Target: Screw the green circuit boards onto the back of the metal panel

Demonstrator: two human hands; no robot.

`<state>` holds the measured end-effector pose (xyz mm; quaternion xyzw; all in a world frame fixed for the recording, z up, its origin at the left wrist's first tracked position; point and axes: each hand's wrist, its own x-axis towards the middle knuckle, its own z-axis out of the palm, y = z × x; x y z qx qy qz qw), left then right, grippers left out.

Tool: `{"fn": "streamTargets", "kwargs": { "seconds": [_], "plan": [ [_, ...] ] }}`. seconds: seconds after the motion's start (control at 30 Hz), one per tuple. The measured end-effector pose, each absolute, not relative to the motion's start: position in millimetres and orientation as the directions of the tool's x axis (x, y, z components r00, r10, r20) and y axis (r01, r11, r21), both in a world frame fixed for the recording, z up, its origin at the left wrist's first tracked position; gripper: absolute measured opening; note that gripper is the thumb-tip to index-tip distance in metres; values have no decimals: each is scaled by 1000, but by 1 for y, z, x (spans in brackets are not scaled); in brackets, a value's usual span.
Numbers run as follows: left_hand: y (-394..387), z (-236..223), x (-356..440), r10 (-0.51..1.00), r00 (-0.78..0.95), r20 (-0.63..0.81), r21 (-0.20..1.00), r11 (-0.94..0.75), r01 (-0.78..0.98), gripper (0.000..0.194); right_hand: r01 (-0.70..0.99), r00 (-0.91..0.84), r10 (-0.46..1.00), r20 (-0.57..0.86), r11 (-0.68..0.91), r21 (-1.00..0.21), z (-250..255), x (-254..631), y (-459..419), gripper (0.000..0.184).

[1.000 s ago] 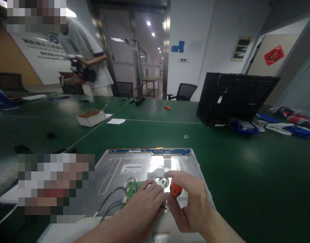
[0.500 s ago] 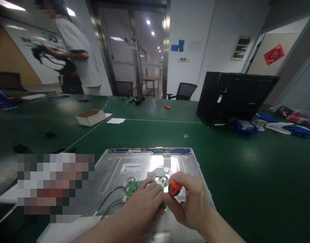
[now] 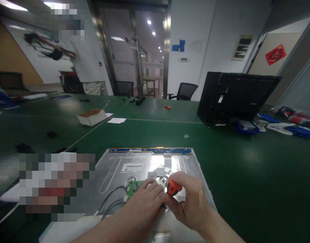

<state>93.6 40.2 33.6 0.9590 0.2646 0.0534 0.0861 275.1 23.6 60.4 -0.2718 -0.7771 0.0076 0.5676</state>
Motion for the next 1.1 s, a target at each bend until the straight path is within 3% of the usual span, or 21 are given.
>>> {"fn": "streamTargets", "kwargs": {
  "seconds": [0.2,0.57,0.7,0.93,1.1],
  "plan": [
    [40,34,93,515,851,98,209,-847,489,23,523,-278,332,901,840,-148,69,278,20,41],
    [40,36,92,501,863,65,204,-853,480,23,382,-190,367,911,882,-276,62,274,21,56],
    [40,36,93,500,864,61,209,-853,478,23,394,-230,347,909,888,-239,65,275,21,53],
    [41,35,93,484,872,73,194,-864,464,26,592,-315,329,890,801,-87,70,279,14,35],
    [41,36,93,493,868,64,208,-857,471,26,502,-299,371,879,845,-186,67,278,16,40]
  ]
}}
